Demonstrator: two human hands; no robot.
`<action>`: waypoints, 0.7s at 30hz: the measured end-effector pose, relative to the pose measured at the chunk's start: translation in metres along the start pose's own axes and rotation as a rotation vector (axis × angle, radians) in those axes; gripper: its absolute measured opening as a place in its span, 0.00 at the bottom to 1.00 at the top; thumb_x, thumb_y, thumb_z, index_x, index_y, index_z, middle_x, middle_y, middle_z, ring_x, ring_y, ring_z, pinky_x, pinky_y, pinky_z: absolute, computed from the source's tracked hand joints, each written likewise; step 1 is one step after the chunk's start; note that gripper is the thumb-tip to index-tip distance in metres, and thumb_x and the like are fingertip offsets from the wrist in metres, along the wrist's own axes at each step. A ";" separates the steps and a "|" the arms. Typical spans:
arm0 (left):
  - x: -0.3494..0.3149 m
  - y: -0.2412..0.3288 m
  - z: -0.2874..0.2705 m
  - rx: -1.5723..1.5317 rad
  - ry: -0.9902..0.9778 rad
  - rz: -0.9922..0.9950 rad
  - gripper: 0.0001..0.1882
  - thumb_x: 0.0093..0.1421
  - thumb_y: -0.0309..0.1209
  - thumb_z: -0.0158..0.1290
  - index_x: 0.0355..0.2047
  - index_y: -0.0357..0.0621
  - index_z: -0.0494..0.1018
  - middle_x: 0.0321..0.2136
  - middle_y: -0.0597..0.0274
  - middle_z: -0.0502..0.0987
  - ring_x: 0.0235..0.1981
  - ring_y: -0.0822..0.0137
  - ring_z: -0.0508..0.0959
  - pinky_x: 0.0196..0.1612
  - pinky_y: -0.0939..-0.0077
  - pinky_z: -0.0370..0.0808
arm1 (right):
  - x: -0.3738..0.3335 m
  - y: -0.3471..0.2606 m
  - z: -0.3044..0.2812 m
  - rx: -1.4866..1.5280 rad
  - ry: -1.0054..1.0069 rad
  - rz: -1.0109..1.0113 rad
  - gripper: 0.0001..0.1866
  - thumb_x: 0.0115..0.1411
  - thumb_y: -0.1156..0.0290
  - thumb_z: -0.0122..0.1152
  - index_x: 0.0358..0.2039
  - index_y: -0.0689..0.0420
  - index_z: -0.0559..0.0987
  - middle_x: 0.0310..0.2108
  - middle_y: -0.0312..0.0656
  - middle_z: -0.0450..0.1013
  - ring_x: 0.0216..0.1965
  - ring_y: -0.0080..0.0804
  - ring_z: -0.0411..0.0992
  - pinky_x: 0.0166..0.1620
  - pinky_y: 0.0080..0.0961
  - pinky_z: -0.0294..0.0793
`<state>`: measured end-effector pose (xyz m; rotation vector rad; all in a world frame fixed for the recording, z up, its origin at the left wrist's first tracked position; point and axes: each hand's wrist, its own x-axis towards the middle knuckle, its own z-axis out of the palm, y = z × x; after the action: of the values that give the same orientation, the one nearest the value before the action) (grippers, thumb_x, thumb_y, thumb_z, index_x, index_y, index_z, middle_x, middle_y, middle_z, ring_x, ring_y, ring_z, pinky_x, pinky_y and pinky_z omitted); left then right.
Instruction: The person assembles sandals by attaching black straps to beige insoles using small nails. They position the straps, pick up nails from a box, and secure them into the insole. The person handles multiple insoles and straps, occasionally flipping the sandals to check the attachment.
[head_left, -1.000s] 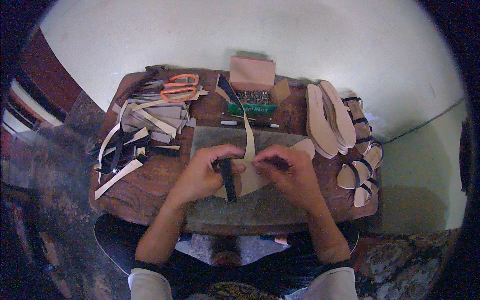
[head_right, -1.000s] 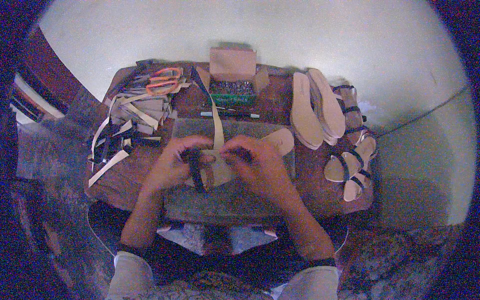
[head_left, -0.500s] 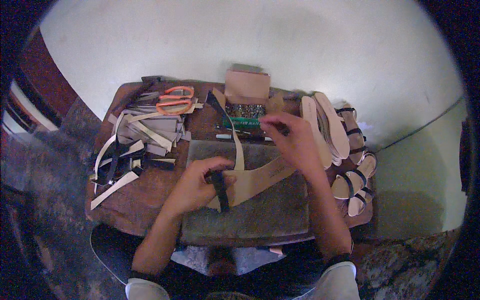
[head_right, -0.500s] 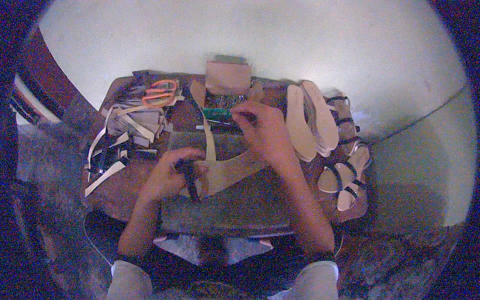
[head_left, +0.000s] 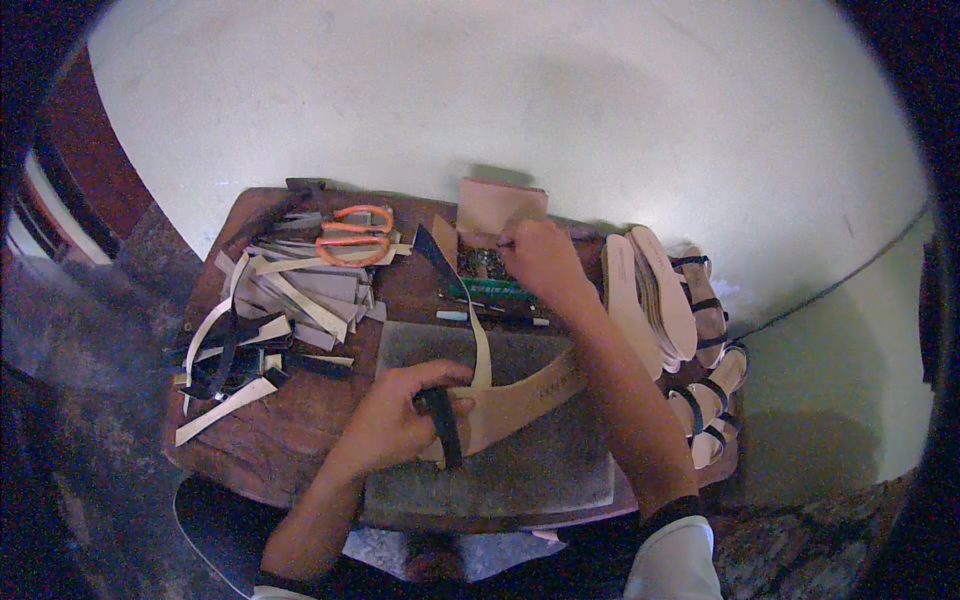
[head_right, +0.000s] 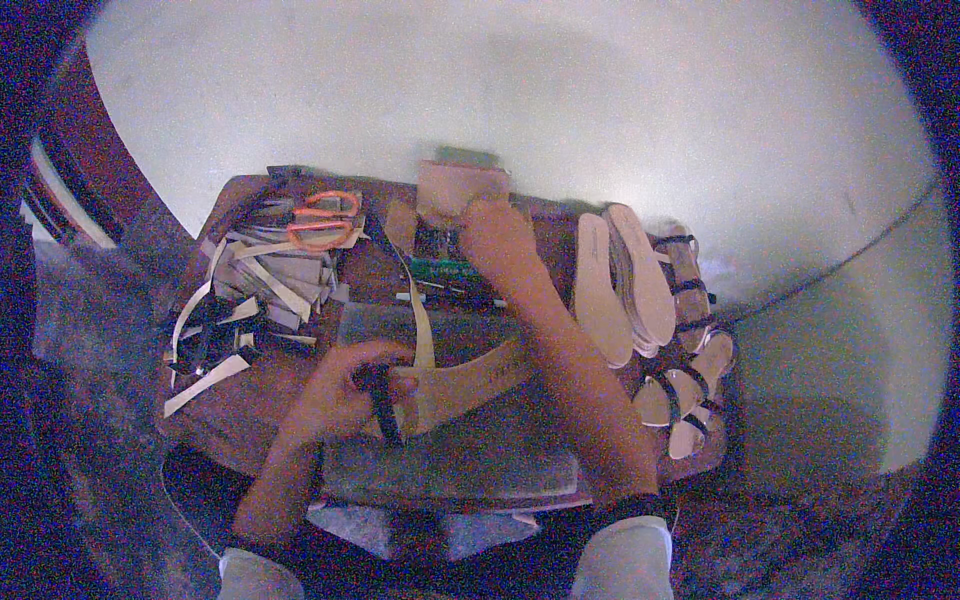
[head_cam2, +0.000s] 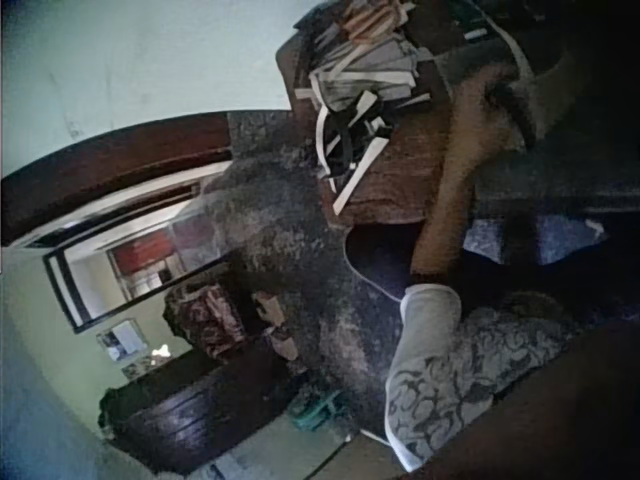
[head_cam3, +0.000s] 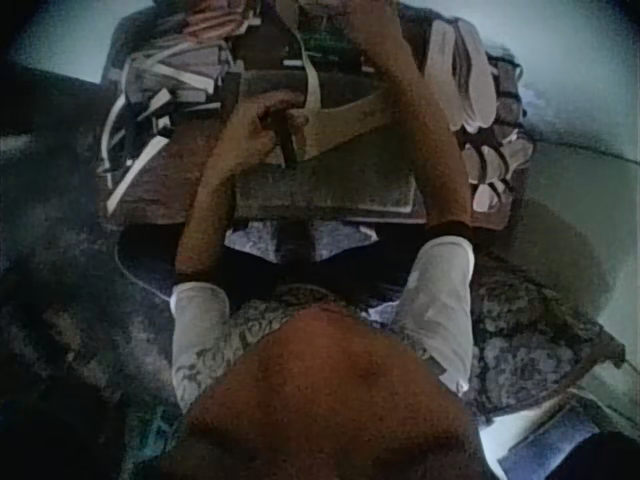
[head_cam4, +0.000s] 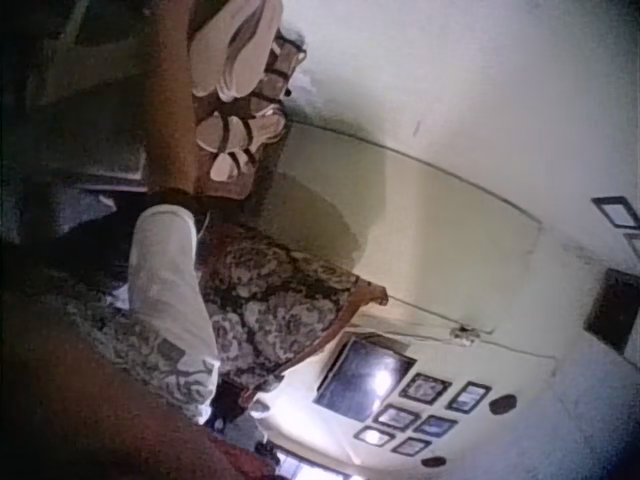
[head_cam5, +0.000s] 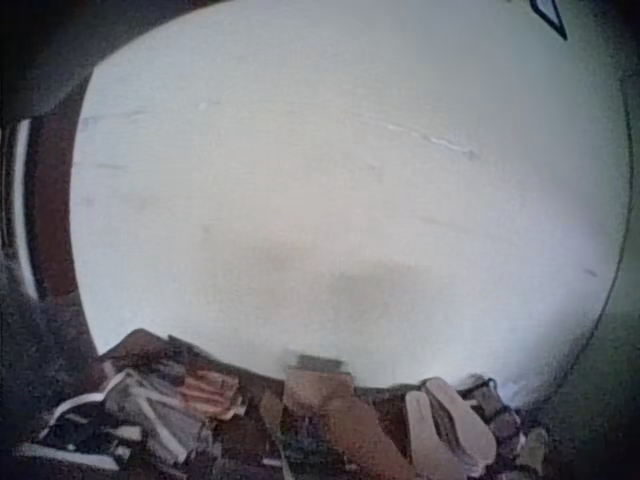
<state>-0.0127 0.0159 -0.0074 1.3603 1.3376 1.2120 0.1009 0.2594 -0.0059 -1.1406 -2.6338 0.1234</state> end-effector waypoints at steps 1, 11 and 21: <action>0.000 -0.001 0.000 0.011 0.000 0.013 0.15 0.54 0.27 0.58 0.41 0.35 0.73 0.28 0.57 0.78 0.32 0.74 0.76 0.35 0.77 0.72 | 0.003 -0.001 0.002 0.001 -0.006 0.013 0.07 0.50 0.70 0.57 0.28 0.58 0.81 0.30 0.53 0.75 0.36 0.51 0.74 0.42 0.43 0.73; 0.000 0.002 0.001 0.097 0.006 0.078 0.15 0.54 0.29 0.58 0.41 0.36 0.73 0.29 0.54 0.78 0.31 0.72 0.77 0.34 0.76 0.72 | -0.001 0.006 -0.003 0.166 0.088 -0.079 0.09 0.50 0.69 0.60 0.29 0.60 0.79 0.28 0.50 0.77 0.33 0.46 0.77 0.37 0.37 0.75; 0.000 0.001 0.006 0.059 0.008 0.061 0.15 0.54 0.30 0.59 0.40 0.36 0.73 0.28 0.55 0.78 0.30 0.72 0.76 0.34 0.75 0.72 | -0.001 0.020 -0.017 0.611 -0.145 0.212 0.08 0.51 0.70 0.62 0.25 0.61 0.78 0.22 0.39 0.76 0.23 0.24 0.76 0.23 0.19 0.72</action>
<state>-0.0070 0.0164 -0.0071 1.4489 1.3559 1.2280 0.1209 0.2717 0.0069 -1.1992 -2.3081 1.0046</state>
